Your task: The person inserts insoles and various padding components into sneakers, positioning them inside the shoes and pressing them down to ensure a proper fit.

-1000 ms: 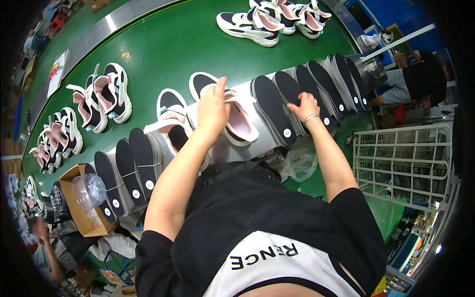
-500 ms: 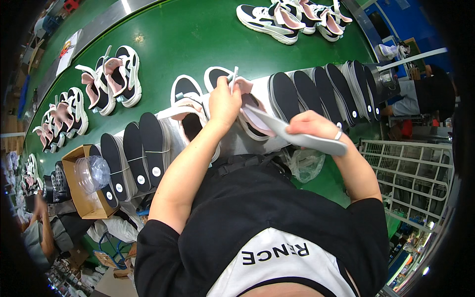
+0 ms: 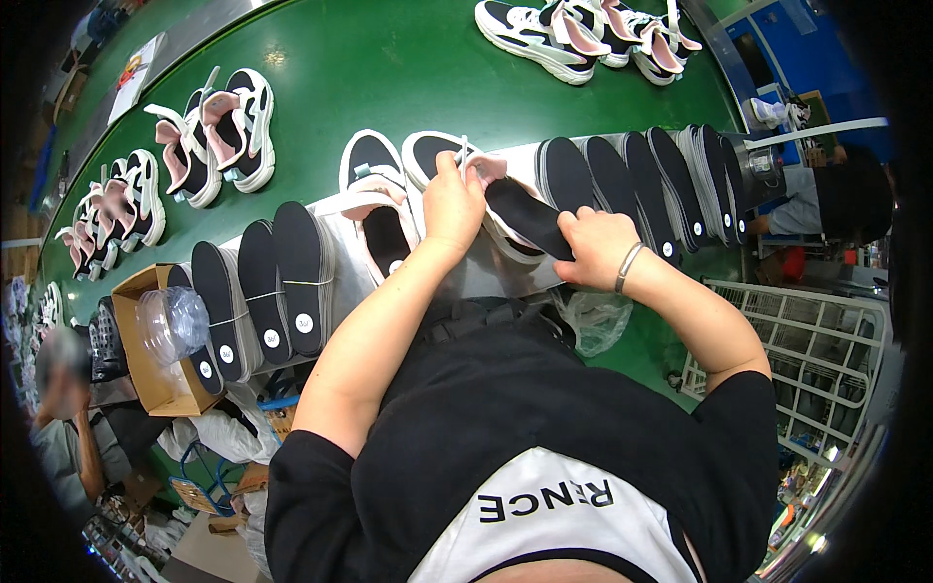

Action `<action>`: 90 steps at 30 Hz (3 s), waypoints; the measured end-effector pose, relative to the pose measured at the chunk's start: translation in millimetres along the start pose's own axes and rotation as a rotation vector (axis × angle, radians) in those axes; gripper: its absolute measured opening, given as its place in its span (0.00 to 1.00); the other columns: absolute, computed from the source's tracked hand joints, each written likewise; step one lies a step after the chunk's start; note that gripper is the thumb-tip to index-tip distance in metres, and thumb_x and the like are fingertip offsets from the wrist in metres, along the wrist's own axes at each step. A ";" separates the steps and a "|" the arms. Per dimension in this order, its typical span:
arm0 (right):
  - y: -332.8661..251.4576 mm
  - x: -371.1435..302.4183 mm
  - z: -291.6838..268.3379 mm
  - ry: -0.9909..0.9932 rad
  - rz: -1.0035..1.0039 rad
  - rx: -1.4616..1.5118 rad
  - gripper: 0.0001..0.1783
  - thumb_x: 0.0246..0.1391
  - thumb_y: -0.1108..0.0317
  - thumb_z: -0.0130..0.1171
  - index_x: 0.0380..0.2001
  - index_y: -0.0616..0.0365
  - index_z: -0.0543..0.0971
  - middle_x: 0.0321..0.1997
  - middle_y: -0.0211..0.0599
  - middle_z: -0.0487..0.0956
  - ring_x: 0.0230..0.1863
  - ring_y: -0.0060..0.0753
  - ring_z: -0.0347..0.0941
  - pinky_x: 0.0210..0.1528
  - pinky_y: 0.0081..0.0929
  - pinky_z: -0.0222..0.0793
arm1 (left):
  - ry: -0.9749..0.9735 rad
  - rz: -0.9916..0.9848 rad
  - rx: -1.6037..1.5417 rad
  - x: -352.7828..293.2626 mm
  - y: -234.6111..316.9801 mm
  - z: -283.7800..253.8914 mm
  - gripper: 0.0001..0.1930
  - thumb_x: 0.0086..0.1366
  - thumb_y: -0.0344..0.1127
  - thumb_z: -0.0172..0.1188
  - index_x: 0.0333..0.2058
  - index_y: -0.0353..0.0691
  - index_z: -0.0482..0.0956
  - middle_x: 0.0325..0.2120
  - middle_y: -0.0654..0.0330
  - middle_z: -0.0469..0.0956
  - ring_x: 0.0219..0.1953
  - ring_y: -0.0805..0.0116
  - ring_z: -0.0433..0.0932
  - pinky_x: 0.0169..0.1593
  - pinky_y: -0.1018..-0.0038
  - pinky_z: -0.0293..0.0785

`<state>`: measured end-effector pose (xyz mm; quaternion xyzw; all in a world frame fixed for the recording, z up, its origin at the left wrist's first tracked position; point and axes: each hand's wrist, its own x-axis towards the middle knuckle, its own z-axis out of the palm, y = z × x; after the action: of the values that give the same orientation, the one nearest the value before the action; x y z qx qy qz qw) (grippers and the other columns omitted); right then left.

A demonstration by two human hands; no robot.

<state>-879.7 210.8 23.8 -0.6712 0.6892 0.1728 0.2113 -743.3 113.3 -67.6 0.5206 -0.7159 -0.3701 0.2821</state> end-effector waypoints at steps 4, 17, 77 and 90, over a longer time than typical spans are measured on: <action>-11.6 19.2 6.0 -0.042 -0.068 -0.094 0.10 0.35 0.66 0.55 0.24 0.58 0.76 0.28 0.43 0.74 0.32 0.39 0.73 0.33 0.31 0.70 | 0.005 0.013 0.001 1.7 4.1 0.9 0.13 0.55 0.36 0.49 0.34 0.33 0.62 0.21 0.40 0.71 0.27 0.41 0.71 0.30 0.57 0.65; -8.7 90.7 55.4 -0.126 -0.055 -0.007 0.10 0.38 0.71 0.53 0.28 0.57 0.77 0.32 0.40 0.77 0.36 0.38 0.73 0.37 0.28 0.68 | -0.048 -0.007 -0.139 -0.5 8.2 3.4 0.13 0.54 0.37 0.51 0.34 0.34 0.65 0.24 0.43 0.73 0.30 0.44 0.72 0.32 0.60 0.66; 61.8 35.0 42.8 0.343 -0.042 1.487 0.08 0.42 0.69 0.58 0.25 0.60 0.72 0.24 0.24 0.71 0.27 0.15 0.64 0.31 0.14 0.61 | 0.281 0.510 0.057 -2.1 52.5 4.4 0.19 0.51 0.42 0.57 0.34 0.32 0.70 0.26 0.52 0.72 0.32 0.56 0.71 0.40 0.70 0.66; 70.0 14.1 101.9 0.402 0.041 1.336 0.18 0.47 0.71 0.53 0.42 0.62 0.66 0.35 0.31 0.69 0.35 0.21 0.65 0.38 0.20 0.63 | 0.579 0.224 0.411 -26.8 0.5 -172.5 0.06 0.58 0.29 0.45 0.33 0.37 0.69 0.23 0.55 0.72 0.25 0.60 0.71 0.31 0.68 0.68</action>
<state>-943.6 254.7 -73.4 -0.4030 0.6862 -0.4118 0.4440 -599.5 98.2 30.1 0.5680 -0.7183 -0.0226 0.4011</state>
